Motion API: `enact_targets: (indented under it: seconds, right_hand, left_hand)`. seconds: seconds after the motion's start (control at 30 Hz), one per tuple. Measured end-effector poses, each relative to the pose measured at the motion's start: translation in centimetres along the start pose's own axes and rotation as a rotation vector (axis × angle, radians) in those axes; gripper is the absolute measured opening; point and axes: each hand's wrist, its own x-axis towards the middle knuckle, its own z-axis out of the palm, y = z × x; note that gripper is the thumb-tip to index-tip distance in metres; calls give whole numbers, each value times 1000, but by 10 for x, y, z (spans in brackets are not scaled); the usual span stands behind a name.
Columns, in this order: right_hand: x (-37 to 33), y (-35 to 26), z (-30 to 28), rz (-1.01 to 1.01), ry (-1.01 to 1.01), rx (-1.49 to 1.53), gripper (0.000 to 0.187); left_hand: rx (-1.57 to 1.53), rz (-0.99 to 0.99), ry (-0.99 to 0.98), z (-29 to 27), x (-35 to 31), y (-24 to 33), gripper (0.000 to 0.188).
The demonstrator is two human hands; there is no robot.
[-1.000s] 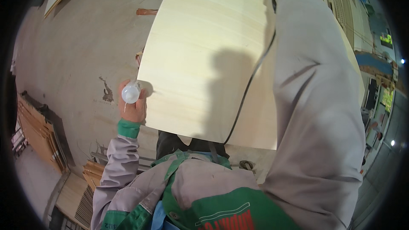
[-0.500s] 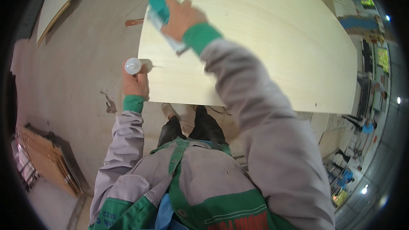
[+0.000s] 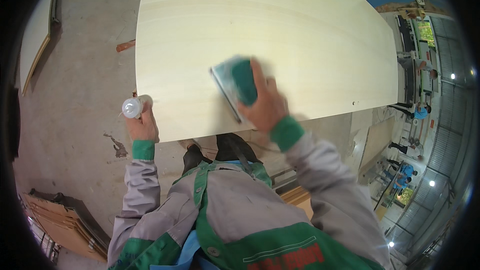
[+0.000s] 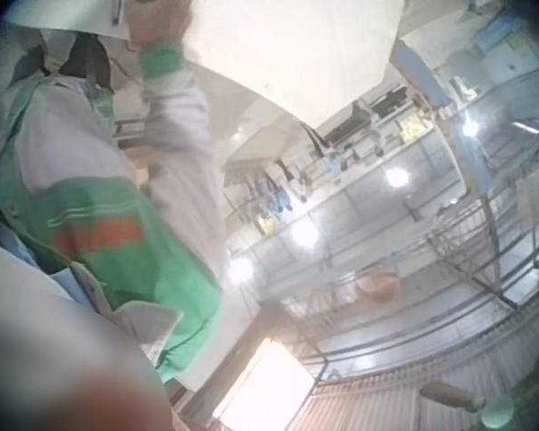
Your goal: The person uses an electric sander to smooth the surface of a large wooden board. They move the sander across the board in various directions, occasionally pausing to adjust their grip or position. The person also applies a liquid from a small bottle onto the board during the process.
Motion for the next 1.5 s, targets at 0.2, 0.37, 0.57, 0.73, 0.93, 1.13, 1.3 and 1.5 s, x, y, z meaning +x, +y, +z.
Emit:
enact_targets:
  seconds: [0.2,0.37,0.57,0.73,0.93,1.13,1.3,1.5]
  right_hand:
    - [225,-16,-22,-16,97,-207,108]
    - [380,5,-63,-86,153,-107,93]
    - [436,67,-109,99,56,-9,99]
    - [347,84,-89,-104,170,-199,106]
    - [174,60,-54,-98,24,-82,108]
    - [12,26,-20,-97,-34,-2,107]
    - [-58,-40,13,-156,-194,-64,108]
    - [-63,-143,81,-480,-410,-69,103]
  left_hand:
    - [82,76,37,1,-3,-4,53]
    - [-80,-23,100,1,-6,-8,51]
    - [95,-8,79,-2,-7,-7,44]
    - [82,-38,46,-3,-3,1,36]
    - [220,66,98,1,2,10,30]
    - [-157,-37,183,3,-2,2,42]
    - [-286,-150,467,-40,-24,-44,55]
    - [-210,-279,581,-123,-110,-121,55]
